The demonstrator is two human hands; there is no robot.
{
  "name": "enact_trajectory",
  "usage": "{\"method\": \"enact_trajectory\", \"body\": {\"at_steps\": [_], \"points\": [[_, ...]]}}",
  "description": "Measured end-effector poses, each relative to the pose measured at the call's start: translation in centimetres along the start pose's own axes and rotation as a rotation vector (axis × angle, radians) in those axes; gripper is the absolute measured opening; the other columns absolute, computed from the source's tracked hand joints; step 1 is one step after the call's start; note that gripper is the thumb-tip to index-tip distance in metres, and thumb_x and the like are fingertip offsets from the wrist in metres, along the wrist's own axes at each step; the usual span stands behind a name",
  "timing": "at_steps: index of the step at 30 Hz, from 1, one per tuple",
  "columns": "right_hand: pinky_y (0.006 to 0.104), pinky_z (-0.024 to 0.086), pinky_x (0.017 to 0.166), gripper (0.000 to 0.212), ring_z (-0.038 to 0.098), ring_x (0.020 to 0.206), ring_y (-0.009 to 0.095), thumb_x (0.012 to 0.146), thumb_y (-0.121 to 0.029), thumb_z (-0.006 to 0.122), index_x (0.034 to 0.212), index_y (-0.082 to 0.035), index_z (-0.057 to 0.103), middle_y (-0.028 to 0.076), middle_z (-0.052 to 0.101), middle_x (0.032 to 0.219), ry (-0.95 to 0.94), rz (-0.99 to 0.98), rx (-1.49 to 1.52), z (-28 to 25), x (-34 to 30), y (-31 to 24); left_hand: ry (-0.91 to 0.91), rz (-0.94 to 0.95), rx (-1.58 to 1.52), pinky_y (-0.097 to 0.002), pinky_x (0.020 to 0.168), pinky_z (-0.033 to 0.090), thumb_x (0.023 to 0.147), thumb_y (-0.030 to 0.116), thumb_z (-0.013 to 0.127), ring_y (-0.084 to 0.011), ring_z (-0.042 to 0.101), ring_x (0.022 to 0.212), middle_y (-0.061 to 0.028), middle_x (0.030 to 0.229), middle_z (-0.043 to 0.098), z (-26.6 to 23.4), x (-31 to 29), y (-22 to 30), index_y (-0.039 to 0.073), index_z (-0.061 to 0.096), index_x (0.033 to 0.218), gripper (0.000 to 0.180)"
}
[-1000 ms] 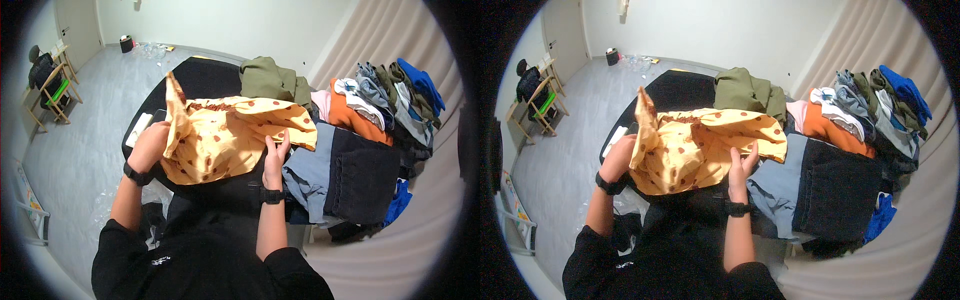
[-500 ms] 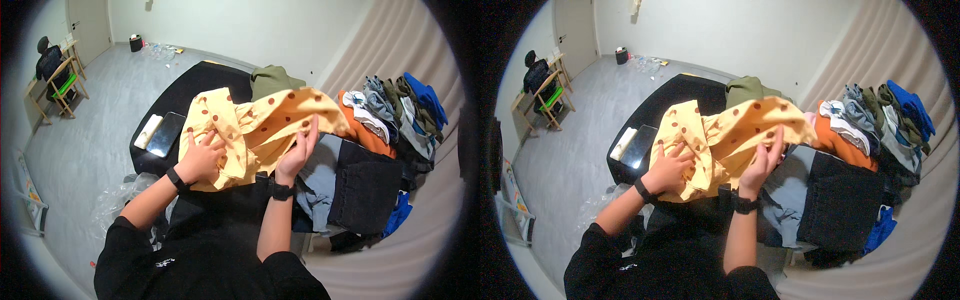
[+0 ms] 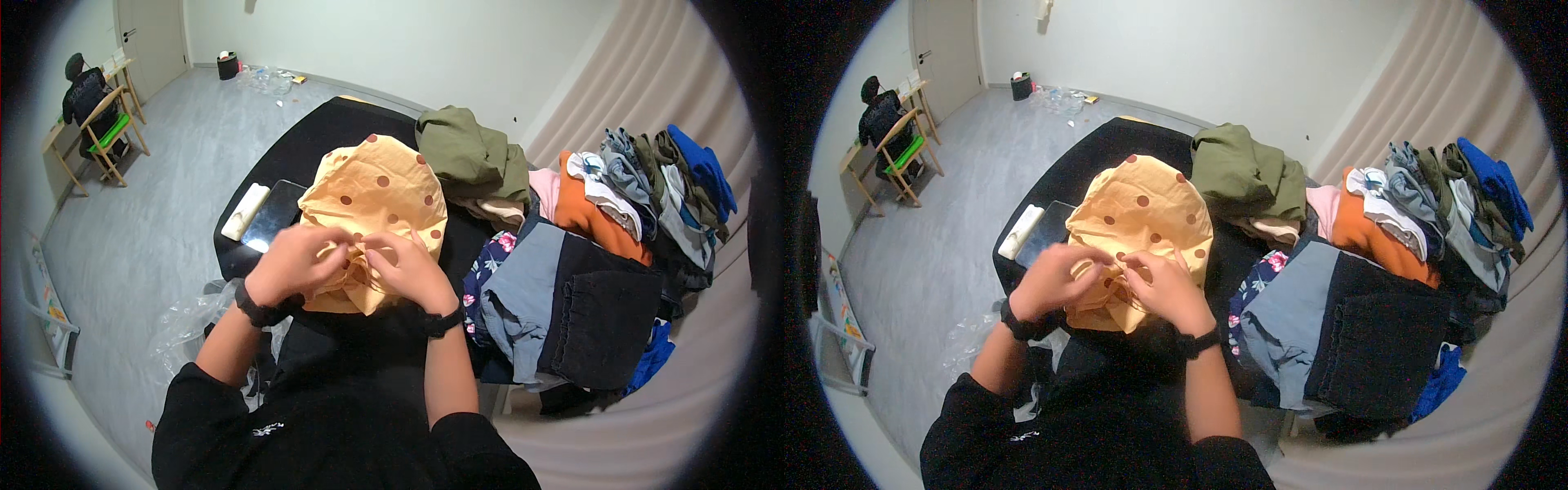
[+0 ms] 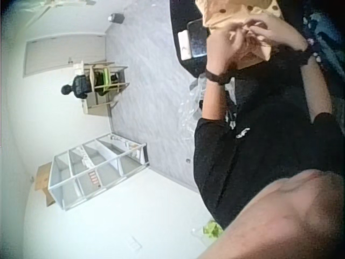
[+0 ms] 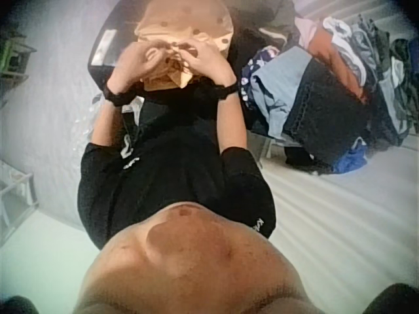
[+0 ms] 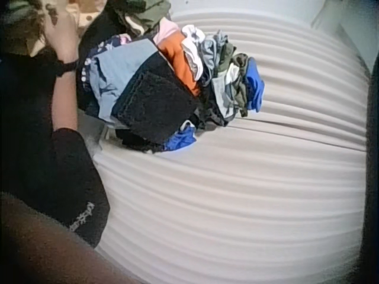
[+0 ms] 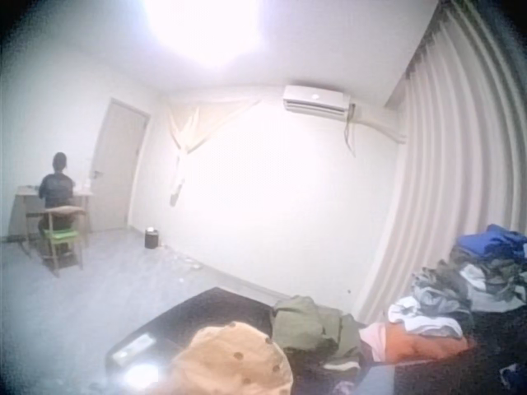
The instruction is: The recorder is taking clothes out of a plastic bag and folding them on a table.
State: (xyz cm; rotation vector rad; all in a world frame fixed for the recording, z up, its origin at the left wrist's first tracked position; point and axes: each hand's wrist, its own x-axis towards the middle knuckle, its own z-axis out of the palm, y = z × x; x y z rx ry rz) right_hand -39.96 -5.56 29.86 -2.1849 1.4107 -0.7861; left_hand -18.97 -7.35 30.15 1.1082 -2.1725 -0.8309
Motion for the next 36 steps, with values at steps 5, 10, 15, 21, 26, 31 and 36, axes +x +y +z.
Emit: {"method": "enact_trajectory", "body": {"at_steps": [5,10,15,21,26,31,36], "points": [[0.0318,0.050,0.074,0.029,0.065,0.085,0.026,0.086,-0.020,0.057,0.107,-0.001,0.059,0.016,0.066,0.093,-0.074,0.081,0.202,0.1,-0.6,0.7,0.266,0.383,0.374,-0.0397,0.092,0.041,0.077,0.020,0.067,-0.0313,0.050,0.108,-0.0145,0.115,0.055,-0.3,3.3,-0.7,0.007,0.052,0.117,0.044],[0.0289,0.047,0.077,0.027,0.063,0.083,0.018,0.086,-0.021,0.059,0.107,-0.003,0.061,0.012,0.066,0.088,-0.125,0.187,0.305,-0.6,-1.7,1.3,0.525,0.172,0.389,-0.0411,0.090,0.040,0.077,0.030,0.069,-0.0363,0.049,0.105,-0.0207,0.106,0.054,1.1,4.9,-2.4,0.005,0.048,0.121,0.054],[0.0294,0.049,0.073,0.028,0.064,0.081,0.018,0.086,-0.021,0.059,0.108,-0.003,0.060,0.014,0.066,0.086,-0.089,0.152,0.270,-0.7,-2.2,1.6,0.419,-0.094,-0.004,-0.0347,0.065,0.045,0.084,0.024,0.062,-0.0244,0.058,0.074,-0.0156,0.086,0.062,0.1,5.0,-2.8,0.003,0.047,0.105,0.033],[0.0353,0.047,0.080,0.036,0.060,0.089,0.026,0.083,-0.017,0.060,0.117,-0.006,0.055,0.016,0.061,0.101,0.328,0.014,0.211,-1.1,-2.1,1.4,0.473,-0.002,-0.506,-0.0246,0.046,0.037,0.086,0.007,0.051,-0.0068,0.047,0.052,-0.0026,0.063,0.057,-1.1,2.1,-1.4,0.005,0.039,0.113,0.030],[0.0380,0.038,0.093,0.043,0.049,0.103,0.029,0.079,-0.018,0.063,0.120,-0.010,0.055,0.012,0.055,0.108,0.291,0.043,-0.012,-0.9,-2.1,2.6,0.010,-0.227,-0.066,-0.0284,0.048,0.038,0.076,0.008,0.047,-0.0125,0.046,0.048,-0.0097,0.055,0.051,-1.5,-0.7,-1.2,0.008,0.062,0.114,0.040],[0.0388,0.037,0.095,0.038,0.046,0.109,0.029,0.078,-0.023,0.065,0.113,-0.008,0.060,0.010,0.052,0.112,0.149,0.154,-0.127,-0.4,-2.1,4.1,0.010,-0.358,0.146,-0.0347,0.063,0.047,0.079,0.013,0.053,-0.0246,0.055,0.060,-0.0125,0.070,0.060,-1.8,-0.4,-1.2,0.007,0.065,0.107,0.032],[0.0384,0.038,0.096,0.052,0.045,0.112,0.032,0.076,-0.026,0.068,0.120,-0.005,0.051,0.017,0.046,0.119,0.213,0.214,-0.095,-0.8,-1.5,5.4,0.248,0.211,0.282,-0.0409,0.098,0.036,0.083,0.022,0.058,-0.0329,0.043,0.117,-0.0161,0.125,0.049,-1.9,2.2,-1.9,0.012,0.059,0.116,0.035]]}}
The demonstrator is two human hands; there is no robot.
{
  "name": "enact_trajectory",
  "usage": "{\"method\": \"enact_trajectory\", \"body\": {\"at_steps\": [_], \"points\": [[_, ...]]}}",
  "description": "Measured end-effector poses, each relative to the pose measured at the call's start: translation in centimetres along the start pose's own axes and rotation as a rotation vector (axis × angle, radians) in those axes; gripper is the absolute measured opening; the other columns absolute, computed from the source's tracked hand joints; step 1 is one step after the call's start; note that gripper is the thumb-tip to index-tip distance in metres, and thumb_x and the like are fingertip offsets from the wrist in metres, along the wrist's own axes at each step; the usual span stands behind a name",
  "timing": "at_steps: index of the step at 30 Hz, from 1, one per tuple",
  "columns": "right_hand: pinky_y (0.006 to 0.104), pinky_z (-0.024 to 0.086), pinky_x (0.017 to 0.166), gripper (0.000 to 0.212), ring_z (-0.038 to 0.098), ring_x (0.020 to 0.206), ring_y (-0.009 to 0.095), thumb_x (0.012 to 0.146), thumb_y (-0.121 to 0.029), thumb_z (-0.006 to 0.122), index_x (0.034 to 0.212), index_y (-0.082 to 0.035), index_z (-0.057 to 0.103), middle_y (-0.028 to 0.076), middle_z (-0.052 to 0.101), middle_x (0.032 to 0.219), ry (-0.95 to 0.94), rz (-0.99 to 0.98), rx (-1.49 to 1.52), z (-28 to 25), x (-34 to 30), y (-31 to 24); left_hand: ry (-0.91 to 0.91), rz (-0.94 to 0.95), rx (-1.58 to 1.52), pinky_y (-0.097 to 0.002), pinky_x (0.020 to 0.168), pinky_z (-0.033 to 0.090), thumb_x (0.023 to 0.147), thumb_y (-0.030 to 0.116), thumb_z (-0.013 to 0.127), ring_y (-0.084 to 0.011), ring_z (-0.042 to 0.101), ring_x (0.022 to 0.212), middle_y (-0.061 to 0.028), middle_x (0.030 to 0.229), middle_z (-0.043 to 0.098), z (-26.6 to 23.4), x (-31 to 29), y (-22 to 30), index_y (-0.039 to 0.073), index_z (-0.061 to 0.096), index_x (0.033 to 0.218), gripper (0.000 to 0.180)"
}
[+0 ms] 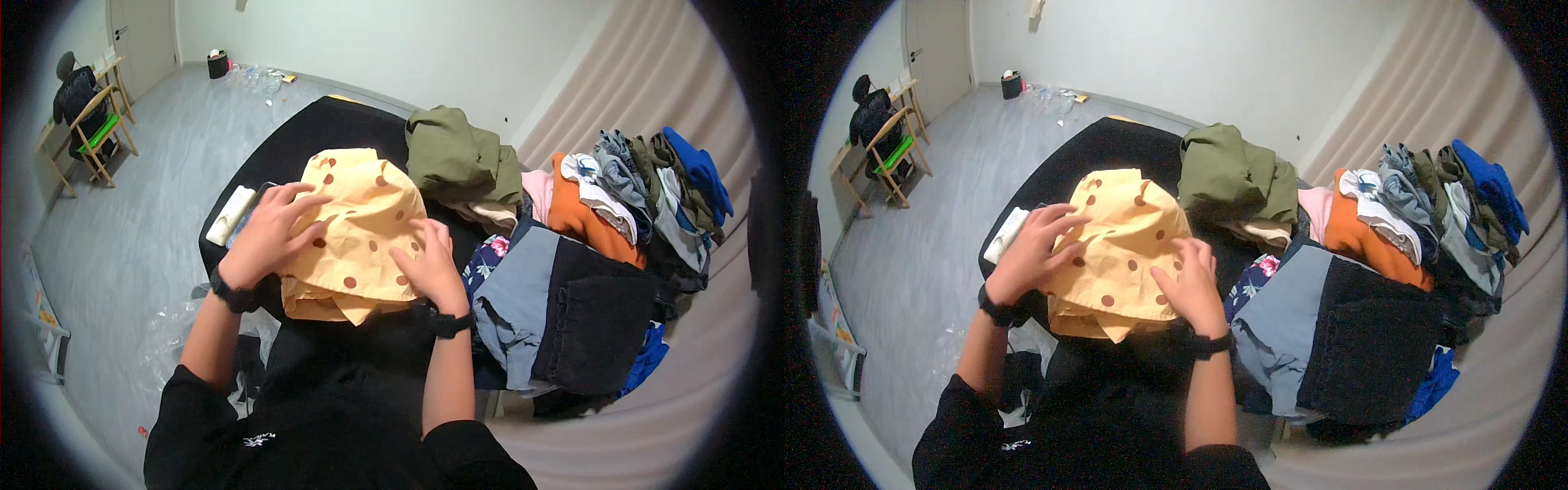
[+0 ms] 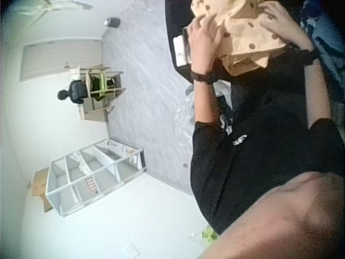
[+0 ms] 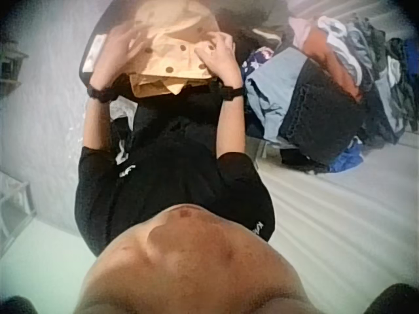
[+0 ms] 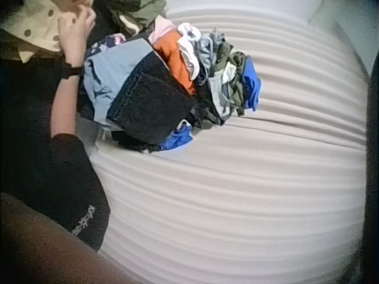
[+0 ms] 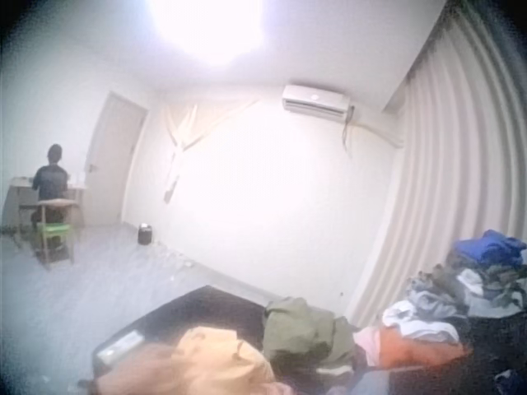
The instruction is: The recorder is taking clothes out of a plastic bag and folding them on a table.
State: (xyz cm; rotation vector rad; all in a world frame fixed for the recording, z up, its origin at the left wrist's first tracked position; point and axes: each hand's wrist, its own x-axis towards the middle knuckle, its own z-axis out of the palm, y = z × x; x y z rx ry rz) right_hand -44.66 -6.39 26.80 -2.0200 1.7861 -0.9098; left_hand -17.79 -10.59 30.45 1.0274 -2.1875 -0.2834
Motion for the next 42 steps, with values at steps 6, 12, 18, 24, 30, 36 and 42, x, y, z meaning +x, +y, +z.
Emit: {"method": "enact_trajectory", "body": {"at_steps": [6,12,18,24,30,36,42], "points": [[0.0353,0.044,0.092,0.097,0.054,0.109,0.029,0.067,-0.025,0.079,0.136,0.002,0.017,0.025,0.042,0.127,0.019,0.218,0.226,1.3,0.4,1.6,-0.298,-0.093,0.026,-0.0462,0.108,0.023,0.086,0.035,0.058,-0.0429,0.021,0.133,-0.0236,0.144,0.025,3.6,-0.2,-0.9,0.017,0.052,0.128,0.046],[0.0271,0.052,0.064,0.081,0.065,0.081,0.019,0.066,-0.029,0.079,0.125,0.010,0.040,0.017,0.062,0.101,-0.009,0.323,0.159,1.3,0.5,1.9,0.031,-0.354,-0.259,-0.0431,0.106,0.026,0.078,0.033,0.069,-0.0423,0.025,0.130,-0.0309,0.134,0.028,4.6,-1.4,-1.7,0.005,0.046,0.124,0.059],[0.0340,0.049,0.081,0.055,0.064,0.095,0.027,0.067,-0.031,0.075,0.104,0.006,0.059,0.020,0.064,0.103,-0.249,0.292,0.384,2.0,0.3,1.0,0.017,-0.711,-0.775,-0.0277,0.088,0.045,0.078,0.030,0.072,-0.0207,0.055,0.106,-0.0191,0.127,0.047,3.0,-1.3,-1.6,-0.008,0.035,0.128,0.072],[0.0316,0.048,0.083,0.050,0.061,0.098,0.020,0.071,-0.018,0.075,0.112,0.003,0.054,0.014,0.064,0.105,-0.190,0.167,0.705,2.7,-1.2,0.3,-0.274,-0.531,-1.277,-0.0239,0.077,0.047,0.085,0.025,0.065,-0.0093,0.055,0.090,-0.0056,0.112,0.055,2.5,-1.1,0.1,0.001,0.035,0.131,0.061],[0.0330,0.050,0.080,0.047,0.063,0.092,0.023,0.074,-0.017,0.073,0.113,0.002,0.053,0.012,0.065,0.103,-0.180,0.108,0.781,1.7,-0.6,-2.5,-0.274,-0.474,-1.141,-0.0220,0.067,0.043,0.078,0.026,0.072,-0.0081,0.048,0.076,-0.0019,0.100,0.053,2.0,-1.6,0.3,0.001,0.024,0.136,0.079],[0.0386,0.049,0.076,0.037,0.063,0.088,0.033,0.077,-0.031,0.065,0.100,-0.004,0.058,0.016,0.065,0.094,0.149,0.026,0.335,-4.6,5.2,-5.9,-0.043,-0.546,-1.290,-0.0313,0.089,0.046,0.080,0.008,0.066,-0.0197,0.055,0.107,-0.0113,0.123,0.052,4.3,-2.1,-0.4,0.000,0.036,0.130,0.060],[0.0423,0.045,0.090,0.060,0.053,0.109,0.031,0.070,-0.036,0.070,0.117,-0.005,0.049,0.014,0.056,0.117,0.419,0.263,-0.362,-8.2,17.5,-5.3,0.028,-0.507,-1.158,-0.0268,0.081,0.046,0.078,0.007,0.066,-0.0141,0.054,0.094,-0.0061,0.113,0.054,6.6,-2.2,-0.2,0.001,0.038,0.127,0.057]]}}
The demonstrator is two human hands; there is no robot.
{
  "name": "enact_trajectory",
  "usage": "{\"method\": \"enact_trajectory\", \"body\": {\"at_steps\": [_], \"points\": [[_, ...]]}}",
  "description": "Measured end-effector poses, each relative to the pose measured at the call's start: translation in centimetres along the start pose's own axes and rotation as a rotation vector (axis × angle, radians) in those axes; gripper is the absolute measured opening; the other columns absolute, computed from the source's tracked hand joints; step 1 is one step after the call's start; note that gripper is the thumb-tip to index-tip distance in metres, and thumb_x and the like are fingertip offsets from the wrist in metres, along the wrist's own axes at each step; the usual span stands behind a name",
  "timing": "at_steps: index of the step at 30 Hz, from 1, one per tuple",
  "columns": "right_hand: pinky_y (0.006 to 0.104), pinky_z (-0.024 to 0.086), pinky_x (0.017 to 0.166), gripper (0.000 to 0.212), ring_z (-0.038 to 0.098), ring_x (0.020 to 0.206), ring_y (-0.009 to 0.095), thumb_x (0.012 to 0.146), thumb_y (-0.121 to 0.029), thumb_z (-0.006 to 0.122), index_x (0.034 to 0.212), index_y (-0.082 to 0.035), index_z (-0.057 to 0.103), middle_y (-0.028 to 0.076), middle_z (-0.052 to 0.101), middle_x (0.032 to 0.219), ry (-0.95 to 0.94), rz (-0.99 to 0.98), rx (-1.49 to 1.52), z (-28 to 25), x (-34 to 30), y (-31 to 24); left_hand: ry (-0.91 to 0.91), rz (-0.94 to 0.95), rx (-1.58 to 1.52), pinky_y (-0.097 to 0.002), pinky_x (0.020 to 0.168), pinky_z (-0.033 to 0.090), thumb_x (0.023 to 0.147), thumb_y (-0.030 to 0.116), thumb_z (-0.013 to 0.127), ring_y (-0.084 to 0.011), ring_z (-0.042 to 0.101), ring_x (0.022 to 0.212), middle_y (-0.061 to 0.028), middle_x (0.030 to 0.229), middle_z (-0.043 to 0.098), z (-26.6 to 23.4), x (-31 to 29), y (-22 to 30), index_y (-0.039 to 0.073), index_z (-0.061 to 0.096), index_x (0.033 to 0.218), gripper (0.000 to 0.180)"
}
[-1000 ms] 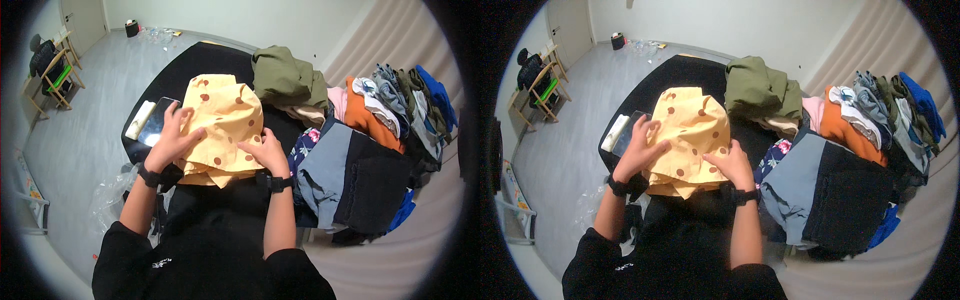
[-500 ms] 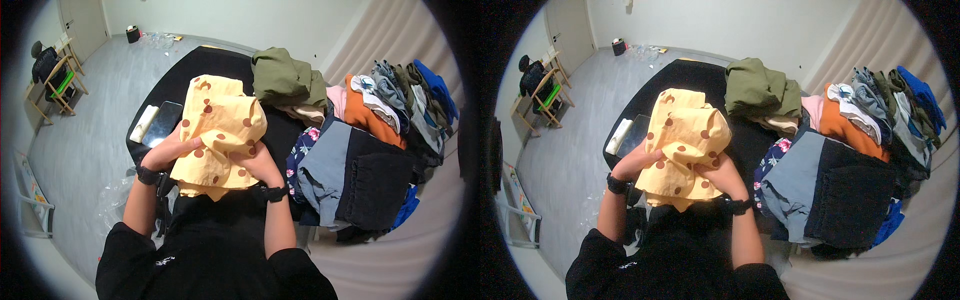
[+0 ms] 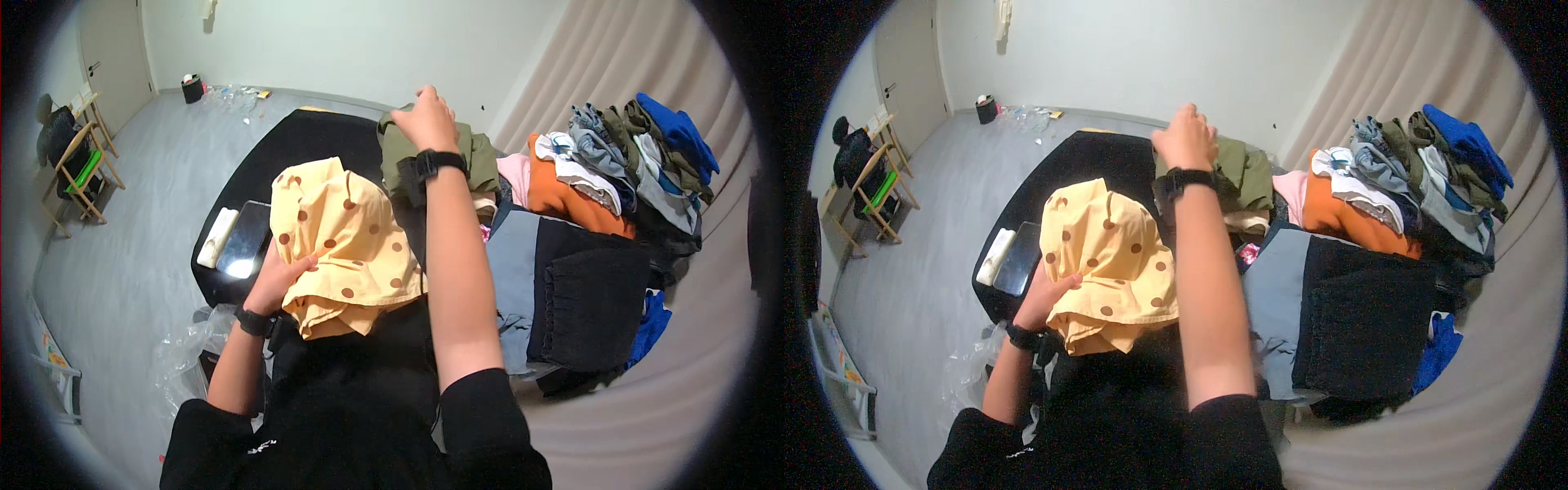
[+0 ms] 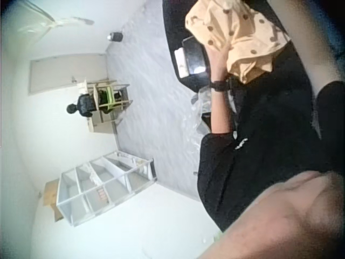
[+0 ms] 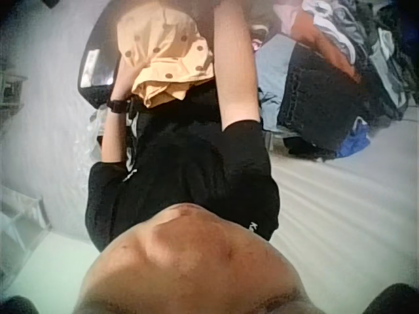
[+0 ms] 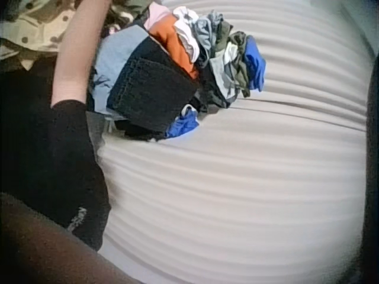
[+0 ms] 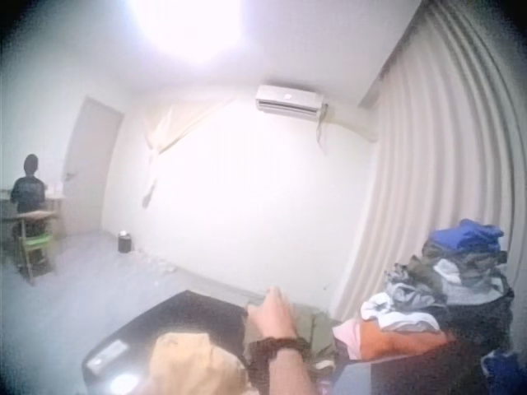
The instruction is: The recorder is taking clothes out of a plastic bag and folding them on a table.
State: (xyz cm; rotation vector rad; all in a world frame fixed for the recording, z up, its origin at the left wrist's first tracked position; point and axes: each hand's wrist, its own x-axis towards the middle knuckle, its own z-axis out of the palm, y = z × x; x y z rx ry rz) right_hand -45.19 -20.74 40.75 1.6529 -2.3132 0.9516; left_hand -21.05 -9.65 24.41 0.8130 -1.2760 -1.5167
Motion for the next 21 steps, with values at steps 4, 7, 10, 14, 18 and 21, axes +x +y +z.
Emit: {"method": "enact_trajectory", "body": {"at_steps": [4,7,10,14,18,21], "points": [[0.0522,0.040,0.093,0.093,0.046,0.117,0.036,0.060,-0.046,0.077,0.133,-0.008,0.033,0.017,0.044,0.131,-0.118,0.278,-0.232,1.8,2.4,4.5,0.027,0.016,0.004,-0.0254,0.073,0.047,0.078,0.007,0.065,-0.0118,0.053,0.090,-0.0051,0.110,0.053,-0.3,0.1,-0.1,0.002,0.037,0.127,0.056],[0.0476,0.040,0.096,0.104,0.047,0.117,0.038,0.054,-0.050,0.078,0.132,-0.001,0.031,0.022,0.047,0.129,-0.207,0.372,-0.225,4.1,1.2,7.7,-0.027,-0.027,-0.023,-0.0287,0.079,0.051,0.080,-0.004,0.060,-0.0182,0.055,0.103,-0.0104,0.123,0.047,-0.5,0.2,0.0,0.004,0.029,0.130,0.059],[0.0460,0.044,0.092,0.089,0.051,0.114,0.036,0.057,-0.048,0.077,0.126,-0.002,0.043,0.020,0.052,0.125,-0.206,0.405,-0.286,5.4,0.5,9.4,-0.007,0.015,-0.083,-0.0261,0.073,0.047,0.079,0.007,0.064,-0.0130,0.053,0.089,-0.0056,0.109,0.053,-0.2,0.0,-0.1,0.001,0.037,0.126,0.054],[0.0431,0.049,0.084,0.033,0.062,0.101,0.031,0.072,-0.028,0.066,0.099,-0.008,0.066,0.015,0.064,0.107,-0.219,0.316,-0.216,5.8,0.3,9.9,0.005,0.033,-0.116,-0.0261,0.074,0.047,0.080,0.008,0.065,-0.0131,0.053,0.091,-0.0061,0.110,0.052,0.1,-0.3,-0.1,0.001,0.036,0.126,0.055],[0.0454,0.047,0.086,0.032,0.060,0.103,0.033,0.076,-0.028,0.063,0.102,-0.009,0.064,0.015,0.063,0.109,-0.188,0.267,-0.185,4.8,1.1,9.8,-0.014,-0.002,-0.066,-0.0268,0.075,0.047,0.079,0.010,0.066,-0.0135,0.053,0.094,-0.0069,0.113,0.052,-0.1,-0.2,0.1,0.001,0.036,0.127,0.057],[0.0468,0.047,0.086,0.038,0.058,0.102,0.038,0.079,-0.034,0.061,0.103,-0.005,0.060,0.020,0.062,0.106,0.010,0.270,-0.039,2.9,3.3,10.0,-0.032,-0.025,-0.022,-0.0295,0.081,0.051,0.081,-0.004,0.058,-0.0191,0.055,0.106,-0.0120,0.123,0.047,-0.4,0.0,0.2,0.003,0.026,0.131,0.060]]}}
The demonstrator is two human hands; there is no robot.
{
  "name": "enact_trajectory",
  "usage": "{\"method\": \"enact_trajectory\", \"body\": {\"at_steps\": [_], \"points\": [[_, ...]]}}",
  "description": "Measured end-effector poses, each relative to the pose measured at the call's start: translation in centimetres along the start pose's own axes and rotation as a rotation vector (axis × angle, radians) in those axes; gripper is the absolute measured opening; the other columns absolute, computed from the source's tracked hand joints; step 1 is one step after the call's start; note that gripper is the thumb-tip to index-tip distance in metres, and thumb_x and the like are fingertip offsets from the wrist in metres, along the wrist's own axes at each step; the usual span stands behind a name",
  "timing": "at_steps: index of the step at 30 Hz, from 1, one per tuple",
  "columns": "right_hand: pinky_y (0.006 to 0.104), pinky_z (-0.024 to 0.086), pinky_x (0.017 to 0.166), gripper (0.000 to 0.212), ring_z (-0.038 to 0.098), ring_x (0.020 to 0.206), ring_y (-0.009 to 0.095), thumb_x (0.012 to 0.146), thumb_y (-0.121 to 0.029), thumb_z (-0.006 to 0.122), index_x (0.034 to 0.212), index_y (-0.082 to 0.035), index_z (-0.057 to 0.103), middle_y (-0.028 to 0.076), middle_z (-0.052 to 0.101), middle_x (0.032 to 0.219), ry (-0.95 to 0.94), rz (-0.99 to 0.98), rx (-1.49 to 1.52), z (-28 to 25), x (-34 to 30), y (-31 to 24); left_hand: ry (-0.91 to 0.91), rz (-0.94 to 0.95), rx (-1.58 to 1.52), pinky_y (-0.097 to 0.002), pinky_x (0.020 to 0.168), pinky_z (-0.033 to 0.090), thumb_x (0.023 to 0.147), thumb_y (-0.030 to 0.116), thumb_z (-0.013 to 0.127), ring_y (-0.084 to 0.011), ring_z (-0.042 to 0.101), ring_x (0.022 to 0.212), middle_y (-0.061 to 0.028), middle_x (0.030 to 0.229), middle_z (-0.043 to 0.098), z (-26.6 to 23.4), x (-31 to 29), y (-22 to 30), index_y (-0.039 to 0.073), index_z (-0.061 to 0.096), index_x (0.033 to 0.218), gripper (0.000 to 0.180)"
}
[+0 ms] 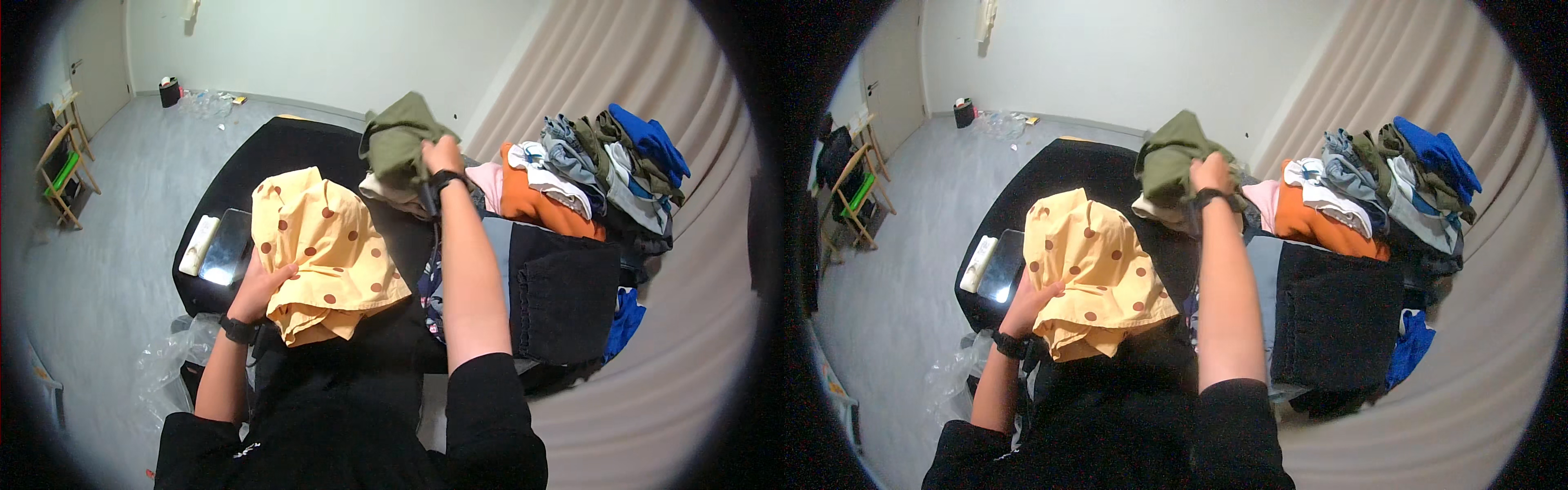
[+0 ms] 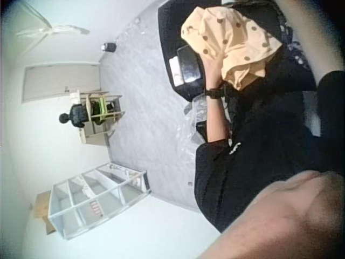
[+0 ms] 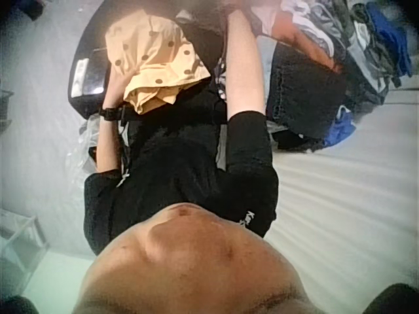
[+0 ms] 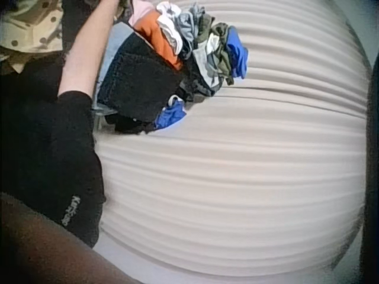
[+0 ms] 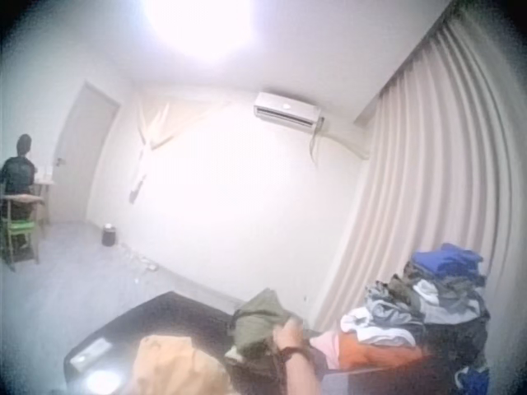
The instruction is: The recorder is taking clothes out of a plastic bag and folding them on a table.
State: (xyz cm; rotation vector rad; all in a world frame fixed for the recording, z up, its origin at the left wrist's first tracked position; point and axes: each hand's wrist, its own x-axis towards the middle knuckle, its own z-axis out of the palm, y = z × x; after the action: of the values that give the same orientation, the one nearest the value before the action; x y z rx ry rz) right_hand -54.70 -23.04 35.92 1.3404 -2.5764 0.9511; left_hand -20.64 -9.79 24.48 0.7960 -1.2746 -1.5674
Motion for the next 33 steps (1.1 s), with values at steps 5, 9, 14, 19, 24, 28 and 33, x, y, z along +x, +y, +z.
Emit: {"method": "enact_trajectory", "body": {"at_steps": [5,9,14,19,24,28,33], "points": [[0.0460,0.045,0.084,0.043,0.058,0.099,0.039,0.078,-0.035,0.062,0.098,0.003,0.059,0.024,0.061,0.103,0.214,-0.080,0.109,-5.0,4.5,1.6,-0.002,-0.005,-0.021,-0.0281,0.080,0.051,0.080,-0.003,0.059,-0.0182,0.054,0.106,-0.0108,0.124,0.046,-0.3,0.0,-0.3,0.003,0.024,0.132,0.063],[0.0399,0.048,0.081,0.047,0.062,0.095,0.036,0.072,-0.030,0.070,0.100,0.007,0.062,0.026,0.063,0.100,-0.048,-0.080,0.013,-6.8,4.9,4.8,-0.018,0.013,-0.014,-0.0278,0.080,0.051,0.080,-0.002,0.059,-0.0176,0.054,0.106,-0.0106,0.124,0.047,-0.4,0.1,-0.5,0.004,0.024,0.132,0.063],[0.0394,0.045,0.089,0.056,0.057,0.104,0.034,0.070,-0.023,0.074,0.114,0.003,0.053,0.024,0.059,0.111,-0.146,-0.071,-0.228,-4.9,3.4,6.5,-0.029,0.030,-0.054,-0.0279,0.079,0.052,0.082,-0.002,0.058,-0.0172,0.056,0.104,-0.0104,0.123,0.048,-0.4,0.2,-0.5,0.004,0.025,0.133,0.062],[0.0404,0.043,0.093,0.057,0.055,0.108,0.035,0.073,-0.022,0.068,0.124,-0.005,0.049,0.020,0.055,0.121,0.098,-0.485,-0.305,-3.0,3.8,6.3,-0.002,0.012,0.002,-0.0275,0.078,0.051,0.082,-0.003,0.058,-0.0165,0.056,0.104,-0.0109,0.124,0.048,-0.5,0.2,-0.6,0.004,0.024,0.134,0.062],[0.0413,0.040,0.096,0.045,0.052,0.114,0.035,0.081,-0.034,0.048,0.116,-0.008,0.059,0.021,0.055,0.121,-0.457,-0.192,-0.305,0.2,3.5,7.0,0.003,0.020,0.006,-0.0284,0.076,0.049,0.081,0.006,0.063,-0.0151,0.053,0.099,-0.0074,0.120,0.049,-0.4,0.1,-0.8,0.004,0.030,0.133,0.062],[0.0421,0.041,0.095,0.047,0.052,0.114,0.033,0.079,-0.033,0.049,0.119,-0.009,0.057,0.019,0.055,0.123,-0.445,-0.150,-0.337,0.3,3.8,6.8,0.019,0.022,-0.018,-0.0287,0.077,0.049,0.080,0.007,0.064,-0.0149,0.053,0.098,-0.0070,0.118,0.049,-0.3,-0.1,-0.6,0.004,0.030,0.132,0.062],[0.0370,0.043,0.092,0.045,0.057,0.107,0.031,0.076,-0.027,0.056,0.115,-0.004,0.059,0.021,0.061,0.111,-0.317,-0.283,-0.256,-1.6,2.9,4.7,0.012,0.035,-0.012,-0.0285,0.079,0.048,0.080,0.006,0.064,-0.0148,0.052,0.100,-0.0070,0.120,0.048,-0.3,-0.2,-0.6,0.003,0.029,0.133,0.064]]}}
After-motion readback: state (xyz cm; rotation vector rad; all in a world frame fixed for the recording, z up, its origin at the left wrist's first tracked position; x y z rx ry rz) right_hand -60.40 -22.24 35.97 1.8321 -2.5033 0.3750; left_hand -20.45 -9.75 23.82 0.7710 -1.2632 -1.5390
